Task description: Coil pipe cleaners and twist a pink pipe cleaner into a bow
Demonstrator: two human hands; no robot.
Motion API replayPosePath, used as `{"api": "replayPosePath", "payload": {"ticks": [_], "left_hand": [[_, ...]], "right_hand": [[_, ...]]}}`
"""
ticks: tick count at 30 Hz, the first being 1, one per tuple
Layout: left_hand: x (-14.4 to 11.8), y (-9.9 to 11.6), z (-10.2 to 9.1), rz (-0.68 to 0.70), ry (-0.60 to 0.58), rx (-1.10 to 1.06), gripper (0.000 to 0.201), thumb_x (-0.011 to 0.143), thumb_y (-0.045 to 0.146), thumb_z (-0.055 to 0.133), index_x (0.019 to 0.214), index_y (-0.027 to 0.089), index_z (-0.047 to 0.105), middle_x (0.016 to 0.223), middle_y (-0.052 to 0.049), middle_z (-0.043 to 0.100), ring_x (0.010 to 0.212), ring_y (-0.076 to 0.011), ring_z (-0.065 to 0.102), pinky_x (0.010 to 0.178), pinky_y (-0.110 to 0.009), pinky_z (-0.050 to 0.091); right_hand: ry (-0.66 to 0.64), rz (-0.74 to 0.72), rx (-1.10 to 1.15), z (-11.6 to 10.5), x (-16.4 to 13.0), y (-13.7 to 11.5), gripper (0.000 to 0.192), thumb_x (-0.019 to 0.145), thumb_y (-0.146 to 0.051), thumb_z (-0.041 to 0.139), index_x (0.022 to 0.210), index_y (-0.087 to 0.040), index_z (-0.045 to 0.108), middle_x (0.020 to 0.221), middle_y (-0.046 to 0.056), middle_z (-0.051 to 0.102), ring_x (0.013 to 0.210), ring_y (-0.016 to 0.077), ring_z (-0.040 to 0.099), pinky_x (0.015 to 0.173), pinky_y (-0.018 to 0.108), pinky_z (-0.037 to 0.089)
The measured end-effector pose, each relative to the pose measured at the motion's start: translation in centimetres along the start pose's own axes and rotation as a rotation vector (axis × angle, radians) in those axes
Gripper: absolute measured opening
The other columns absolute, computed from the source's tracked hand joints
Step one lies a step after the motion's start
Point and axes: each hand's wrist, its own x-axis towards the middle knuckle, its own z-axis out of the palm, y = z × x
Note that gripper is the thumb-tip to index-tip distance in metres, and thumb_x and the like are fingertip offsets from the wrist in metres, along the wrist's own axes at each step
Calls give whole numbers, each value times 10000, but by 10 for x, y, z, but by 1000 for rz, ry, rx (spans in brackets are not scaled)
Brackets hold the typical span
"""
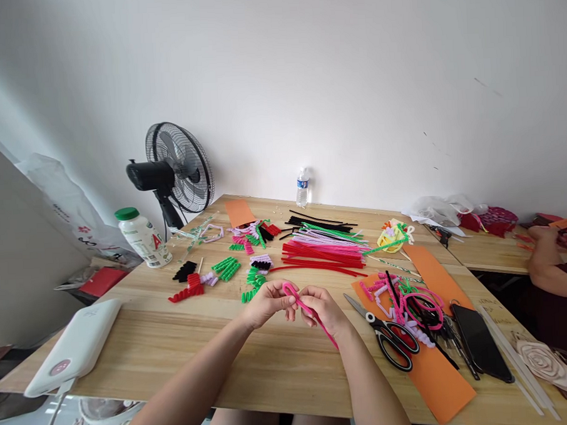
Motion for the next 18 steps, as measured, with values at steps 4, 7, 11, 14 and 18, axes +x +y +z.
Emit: {"api": "replayPosePath", "payload": {"ticks": [4, 7, 11, 14, 18], "left_hand": [[-1, 3, 2, -9, 9, 64, 331, 662, 386, 728, 709, 101, 567, 624, -60, 645, 490, -164, 616, 452, -240, 441], [-1, 4, 3, -28, 32, 69, 324, 659, 381, 726, 692, 103, 563, 603, -57, 642, 458, -164, 609, 427, -237, 427], [-1, 4, 2, -36, 75, 58, 279, 668, 338, 713, 676, 102, 565, 586, -58, 643, 443, -173, 610, 411, -242, 432], [-1, 3, 0, -71, 76, 8, 245, 655, 291, 717, 672, 101, 564, 584, -63, 652, 429, -176, 607, 396, -243, 432], [-1, 1, -2, -144, 20, -75, 221, 636, 241, 723, 672, 96, 559, 579, -68, 655, 421, -175, 603, 376, -233, 429]], "right_hand": [[-11, 24, -9, 1, -1, -2, 186, 775, -310, 547, 674, -155, 560, 460, -54, 459, 358, 64, 389, 362, 181, 278], [-6, 13, -58, 1, -3, -4, 191, 784, -309, 553, 679, -150, 570, 463, -46, 486, 383, 70, 418, 385, 184, 305], [2, -3, -158, -4, -4, -7, 183, 777, -321, 592, 749, -141, 612, 521, -32, 536, 431, 75, 452, 426, 195, 340], [6, 2, -252, -10, -5, -7, 213, 766, -351, 621, 795, -141, 641, 575, -19, 562, 484, 83, 467, 473, 210, 370], [-6, -35, -458, -19, -7, -9, 231, 754, -376, 643, 833, -160, 670, 723, 24, 624, 639, 130, 528, 605, 258, 427]]}}
